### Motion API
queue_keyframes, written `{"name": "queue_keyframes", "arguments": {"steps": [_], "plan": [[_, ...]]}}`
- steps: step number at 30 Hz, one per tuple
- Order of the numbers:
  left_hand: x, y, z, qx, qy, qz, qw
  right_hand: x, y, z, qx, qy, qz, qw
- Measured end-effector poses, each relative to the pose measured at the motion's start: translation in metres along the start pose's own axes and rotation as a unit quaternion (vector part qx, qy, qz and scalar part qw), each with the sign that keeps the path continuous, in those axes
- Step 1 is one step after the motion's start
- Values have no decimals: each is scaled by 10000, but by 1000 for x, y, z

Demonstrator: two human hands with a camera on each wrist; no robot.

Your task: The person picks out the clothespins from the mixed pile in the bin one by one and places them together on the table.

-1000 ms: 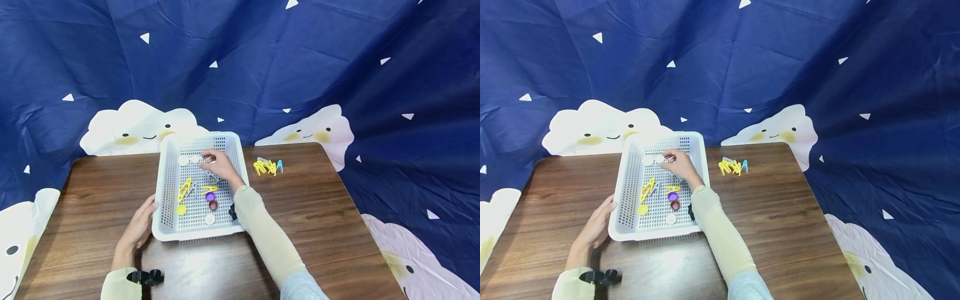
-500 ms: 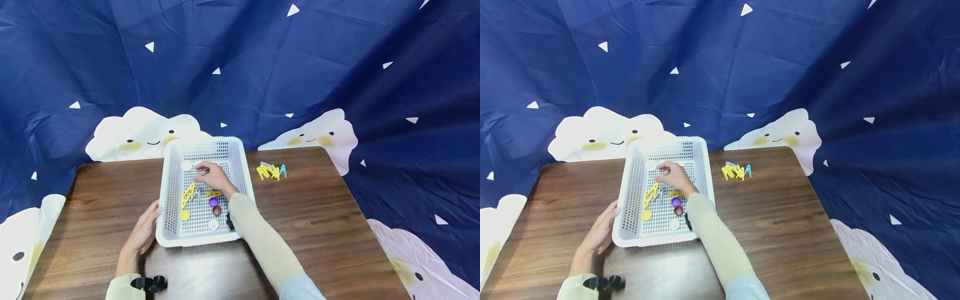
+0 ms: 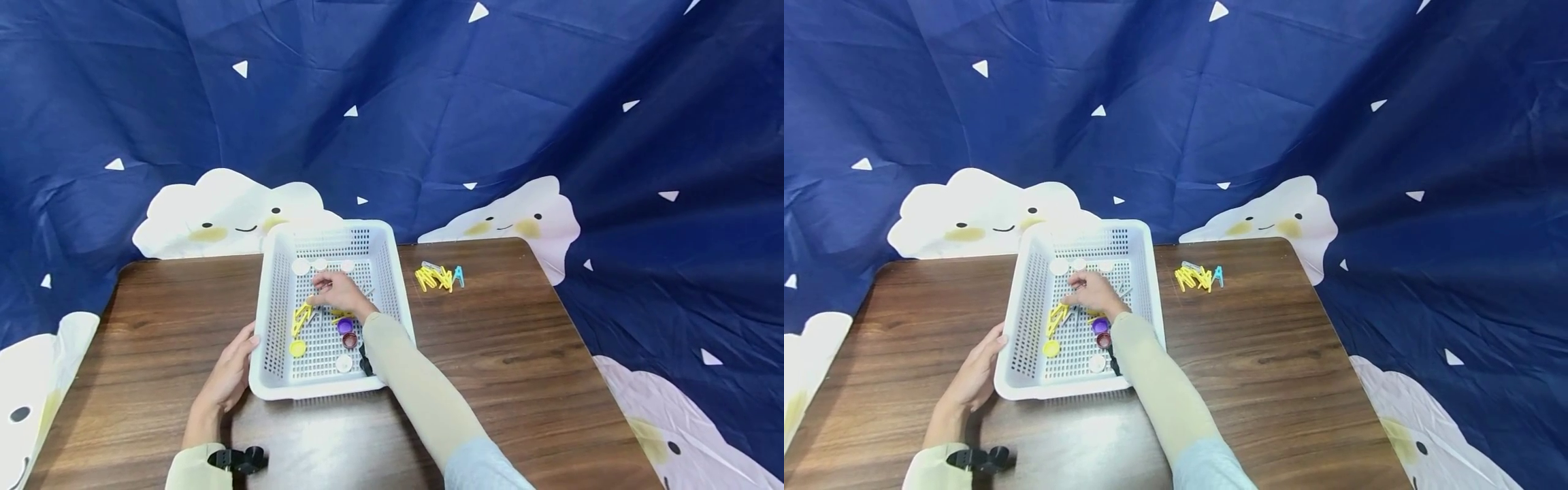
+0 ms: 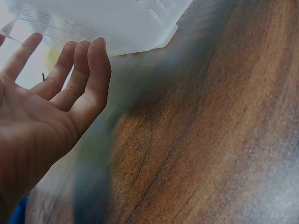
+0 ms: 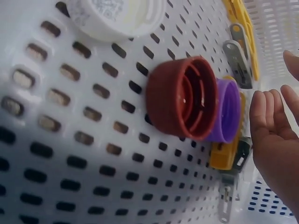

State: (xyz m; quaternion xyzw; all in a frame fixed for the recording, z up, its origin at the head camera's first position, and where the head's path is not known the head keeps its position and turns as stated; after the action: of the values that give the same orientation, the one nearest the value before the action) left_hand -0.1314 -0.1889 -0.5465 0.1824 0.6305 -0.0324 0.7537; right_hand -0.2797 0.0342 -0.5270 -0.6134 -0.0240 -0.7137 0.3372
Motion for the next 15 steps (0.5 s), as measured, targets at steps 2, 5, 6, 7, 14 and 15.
{"name": "queue_keyframes", "arguments": {"steps": [2, 5, 6, 7, 14, 15], "plan": [[-1, 0, 0, -25, 14, 12, 10000, -1, 3, -2, -3, 14, -16, 10000], [-1, 0, 1, -70, -31, -6, 10000, -2, 7, -4, 82, 20, 48, 10000], [-1, 0, 1, -64, -55, -9, 10000, -2, 9, -5, 114, 19, 102, 9999], [-1, 0, 1, -63, -53, -25, 10000, -1, 10, -5, 156, 13, 159, 9997], [0, -1, -1, 9, -22, -16, 10000, -1, 14, -10, 165, 80, 710, 9973], [0, -1, -1, -6, -29, -36, 10000, -1, 14, -11, 167, 88, 788, 9967]]}}
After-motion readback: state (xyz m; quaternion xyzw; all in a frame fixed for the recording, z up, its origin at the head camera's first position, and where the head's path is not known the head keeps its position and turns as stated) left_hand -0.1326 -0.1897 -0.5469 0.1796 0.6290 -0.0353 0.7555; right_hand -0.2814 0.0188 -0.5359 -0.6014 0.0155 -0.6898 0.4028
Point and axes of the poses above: each hand's wrist, its own z-axis away from the middle knuckle, its own y-axis out of the palm, x = y × z, the point moved 2 cm from there along -z, towards the middle knuckle, and after that the axes turned 6 degrees about x, right-handed, at the moved point
